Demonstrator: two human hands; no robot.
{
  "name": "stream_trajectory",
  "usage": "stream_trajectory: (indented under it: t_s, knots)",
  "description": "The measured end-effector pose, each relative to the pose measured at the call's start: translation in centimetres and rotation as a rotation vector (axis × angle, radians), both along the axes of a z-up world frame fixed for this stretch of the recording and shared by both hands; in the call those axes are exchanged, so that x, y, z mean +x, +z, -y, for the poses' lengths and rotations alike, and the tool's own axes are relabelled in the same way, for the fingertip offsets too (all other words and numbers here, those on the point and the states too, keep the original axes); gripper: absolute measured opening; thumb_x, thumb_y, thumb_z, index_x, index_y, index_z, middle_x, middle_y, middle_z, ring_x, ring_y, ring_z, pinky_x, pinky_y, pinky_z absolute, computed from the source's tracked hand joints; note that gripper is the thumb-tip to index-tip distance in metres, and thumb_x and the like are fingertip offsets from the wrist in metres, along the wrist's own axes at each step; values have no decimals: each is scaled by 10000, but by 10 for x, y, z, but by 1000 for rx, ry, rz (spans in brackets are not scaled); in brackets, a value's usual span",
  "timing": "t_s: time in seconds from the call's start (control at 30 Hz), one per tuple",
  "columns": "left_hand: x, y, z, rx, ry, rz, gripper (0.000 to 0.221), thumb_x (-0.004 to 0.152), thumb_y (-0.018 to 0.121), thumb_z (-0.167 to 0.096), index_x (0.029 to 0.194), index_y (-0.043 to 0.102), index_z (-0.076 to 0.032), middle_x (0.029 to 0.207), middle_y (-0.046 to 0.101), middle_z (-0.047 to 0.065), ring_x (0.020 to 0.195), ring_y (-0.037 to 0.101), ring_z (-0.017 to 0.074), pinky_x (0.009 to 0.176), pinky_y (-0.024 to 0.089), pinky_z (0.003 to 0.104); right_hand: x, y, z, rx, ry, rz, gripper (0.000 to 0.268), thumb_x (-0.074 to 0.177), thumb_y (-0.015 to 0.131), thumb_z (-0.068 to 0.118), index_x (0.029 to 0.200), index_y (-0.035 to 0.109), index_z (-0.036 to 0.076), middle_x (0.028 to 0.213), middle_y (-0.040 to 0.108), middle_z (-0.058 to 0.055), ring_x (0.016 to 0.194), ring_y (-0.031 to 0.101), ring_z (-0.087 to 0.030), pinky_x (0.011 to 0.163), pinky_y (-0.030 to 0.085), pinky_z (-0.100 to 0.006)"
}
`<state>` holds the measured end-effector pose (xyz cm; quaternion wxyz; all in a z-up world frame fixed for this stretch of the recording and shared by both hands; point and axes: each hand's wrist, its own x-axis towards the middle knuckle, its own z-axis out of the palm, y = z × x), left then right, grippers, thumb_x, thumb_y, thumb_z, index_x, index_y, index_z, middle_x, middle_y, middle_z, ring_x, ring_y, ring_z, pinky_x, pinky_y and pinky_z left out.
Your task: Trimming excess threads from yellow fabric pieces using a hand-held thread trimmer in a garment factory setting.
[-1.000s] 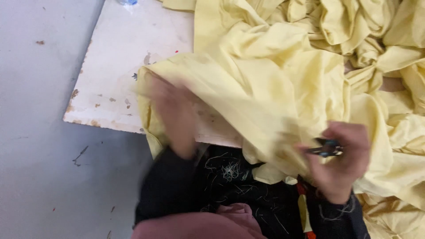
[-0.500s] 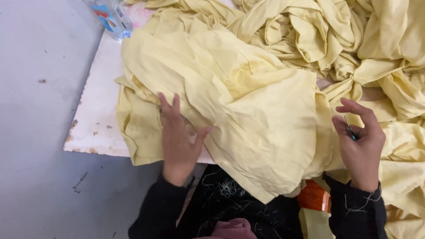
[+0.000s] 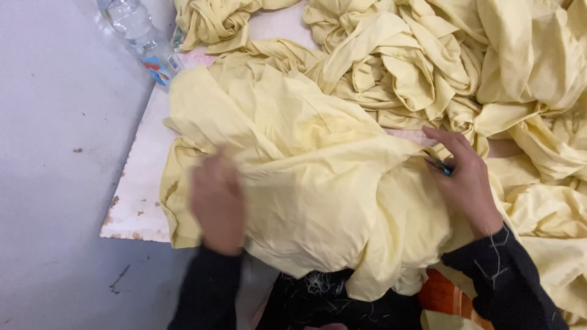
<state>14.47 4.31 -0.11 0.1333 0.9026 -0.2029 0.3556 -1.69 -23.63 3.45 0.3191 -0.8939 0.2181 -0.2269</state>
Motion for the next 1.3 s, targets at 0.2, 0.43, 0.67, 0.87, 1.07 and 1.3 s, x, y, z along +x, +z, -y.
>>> stream_trajectory:
  t_s: [0.2, 0.43, 0.67, 0.87, 1.07, 1.3]
  knots:
    - [-116, 17, 58, -100, -882, -572, 537, 824, 374, -508, 1097, 429, -49, 885, 535, 103, 818, 512, 242, 690, 437, 376, 20, -1, -6, 228, 103, -95, 375, 713, 607, 92, 1077, 518, 66, 1174, 491, -113, 932, 567, -235, 800, 491, -291]
    - [-122, -22, 44, 114, -691, -363, 504, 618, 529, 57, 1108, 464, -42, 1010, 567, 145, 904, 559, 263, 792, 451, 386, 10, -26, 9, -217, 157, -46, 323, 721, 639, 155, 1038, 597, 112, 1057, 574, -61, 893, 573, -222, 738, 460, -355]
    - [-65, 3, -23, -273, -378, -417, 237, 743, 439, 29, 928, 542, -76, 852, 592, 43, 743, 579, 183, 645, 464, 299, -19, -41, 71, 482, 7, 315, 154, 814, 535, 50, 922, 540, 160, 813, 529, 60, 665, 419, -5, 574, 310, -131]
    - [-60, 27, -46, -459, -345, -408, 270, 741, 380, 37, 879, 533, -138, 788, 585, -29, 727, 584, 106, 658, 435, 214, -3, 14, 66, 569, -254, 286, 70, 831, 564, 205, 860, 532, 260, 570, 394, 102, 413, 314, 21, 308, 185, -175]
    - [-136, -30, 27, 322, -1049, -410, 843, 764, 662, -511, 1374, 195, -164, 1432, 85, 180, 1342, 60, 328, 1050, 83, 554, 25, 63, 40, 379, -151, 347, 145, 866, 511, 93, 968, 578, 172, 662, 381, 100, 504, 226, 20, 438, 147, -154]
    - [-113, -28, 52, 101, -1042, -6, 163, 778, 567, 16, 939, 568, -13, 1016, 580, 163, 939, 533, 277, 705, 415, 366, 42, 101, 51, 345, -32, 288, 134, 859, 561, 7, 896, 581, 134, 871, 577, 11, 526, 363, -27, 447, 305, -142]
